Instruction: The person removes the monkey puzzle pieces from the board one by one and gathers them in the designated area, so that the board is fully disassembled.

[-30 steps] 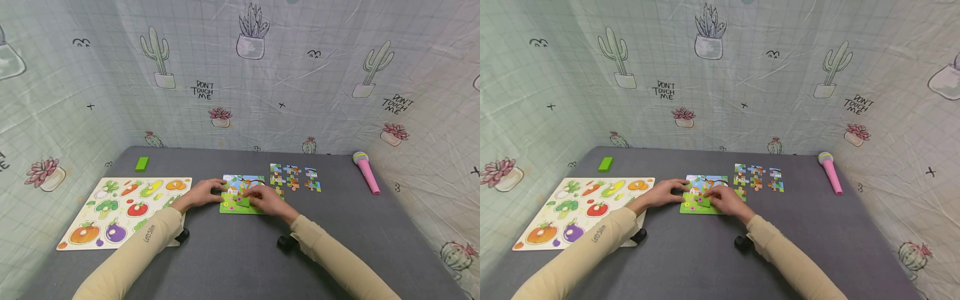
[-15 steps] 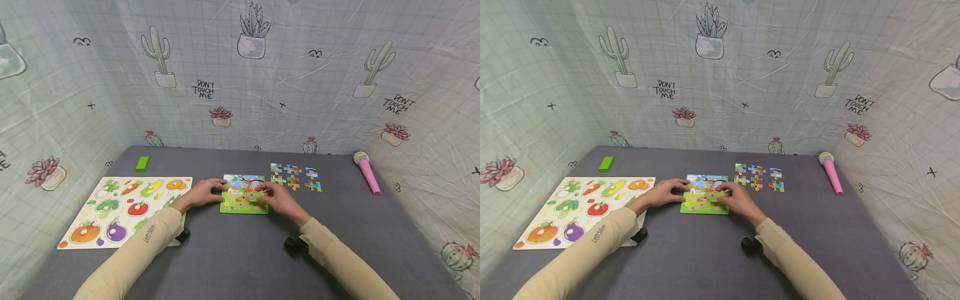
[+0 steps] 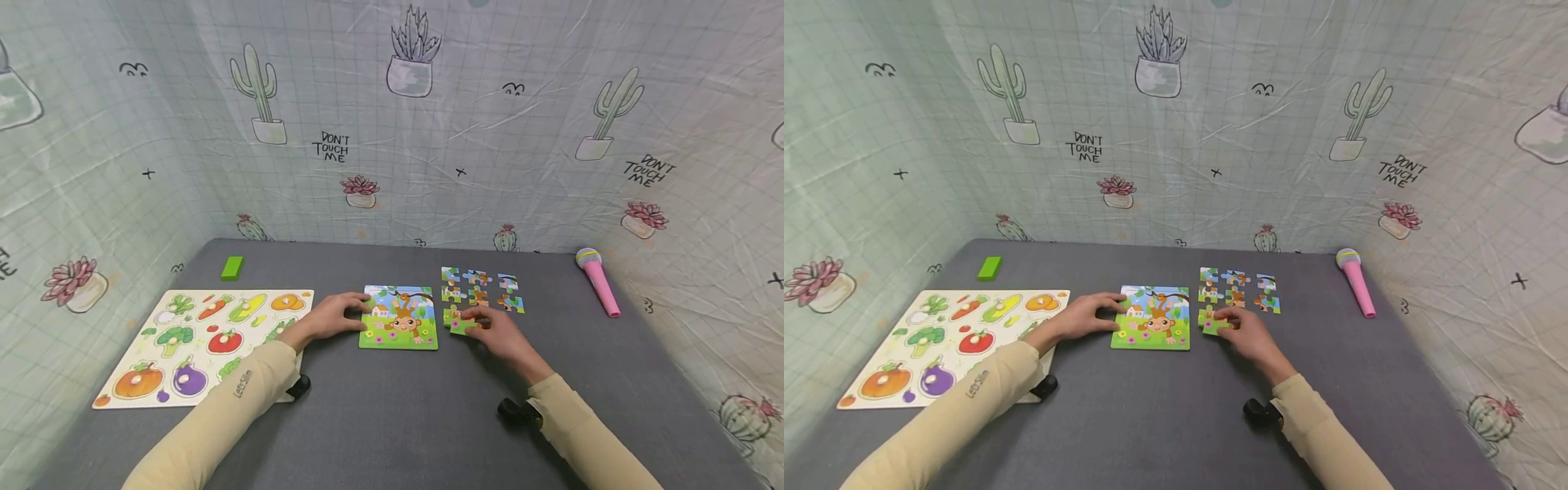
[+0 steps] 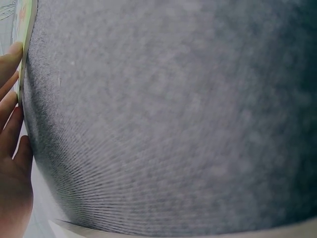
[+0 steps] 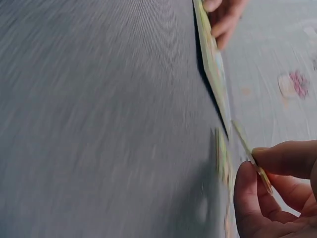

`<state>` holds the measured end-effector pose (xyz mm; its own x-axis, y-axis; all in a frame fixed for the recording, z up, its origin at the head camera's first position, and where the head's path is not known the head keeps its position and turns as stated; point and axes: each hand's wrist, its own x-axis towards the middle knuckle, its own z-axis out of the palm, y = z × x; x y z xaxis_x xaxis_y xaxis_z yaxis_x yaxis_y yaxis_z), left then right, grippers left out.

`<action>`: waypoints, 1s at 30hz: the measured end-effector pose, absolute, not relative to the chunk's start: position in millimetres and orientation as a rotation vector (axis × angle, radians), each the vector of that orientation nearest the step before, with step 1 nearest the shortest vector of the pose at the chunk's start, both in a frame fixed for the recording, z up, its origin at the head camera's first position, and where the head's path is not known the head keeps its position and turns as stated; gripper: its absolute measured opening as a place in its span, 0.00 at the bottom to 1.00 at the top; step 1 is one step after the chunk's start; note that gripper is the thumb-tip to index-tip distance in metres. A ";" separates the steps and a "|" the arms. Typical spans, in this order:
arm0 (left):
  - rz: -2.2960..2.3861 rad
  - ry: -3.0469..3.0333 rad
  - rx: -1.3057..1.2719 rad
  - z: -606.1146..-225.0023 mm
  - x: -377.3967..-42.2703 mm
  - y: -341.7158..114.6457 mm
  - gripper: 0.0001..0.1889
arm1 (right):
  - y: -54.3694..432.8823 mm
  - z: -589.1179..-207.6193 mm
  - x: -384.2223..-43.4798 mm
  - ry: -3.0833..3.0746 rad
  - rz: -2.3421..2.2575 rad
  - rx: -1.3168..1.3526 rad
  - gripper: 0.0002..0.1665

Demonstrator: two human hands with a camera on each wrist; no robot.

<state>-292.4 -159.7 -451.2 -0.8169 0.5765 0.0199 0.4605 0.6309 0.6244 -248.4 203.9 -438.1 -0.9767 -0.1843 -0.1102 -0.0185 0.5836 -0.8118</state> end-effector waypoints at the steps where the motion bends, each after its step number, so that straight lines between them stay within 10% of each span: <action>1: 0.945 2.670 0.856 -451.4 -292.4 -159.8 0.19 | 209.2 -438.0 -247.5 2.627 -1.344 -0.163 0.17; 30: 0.915 2.674 0.850 -451.3 -295.5 -159.6 0.19 | 244.2 -442.2 -264.2 2.775 -1.115 -0.259 0.17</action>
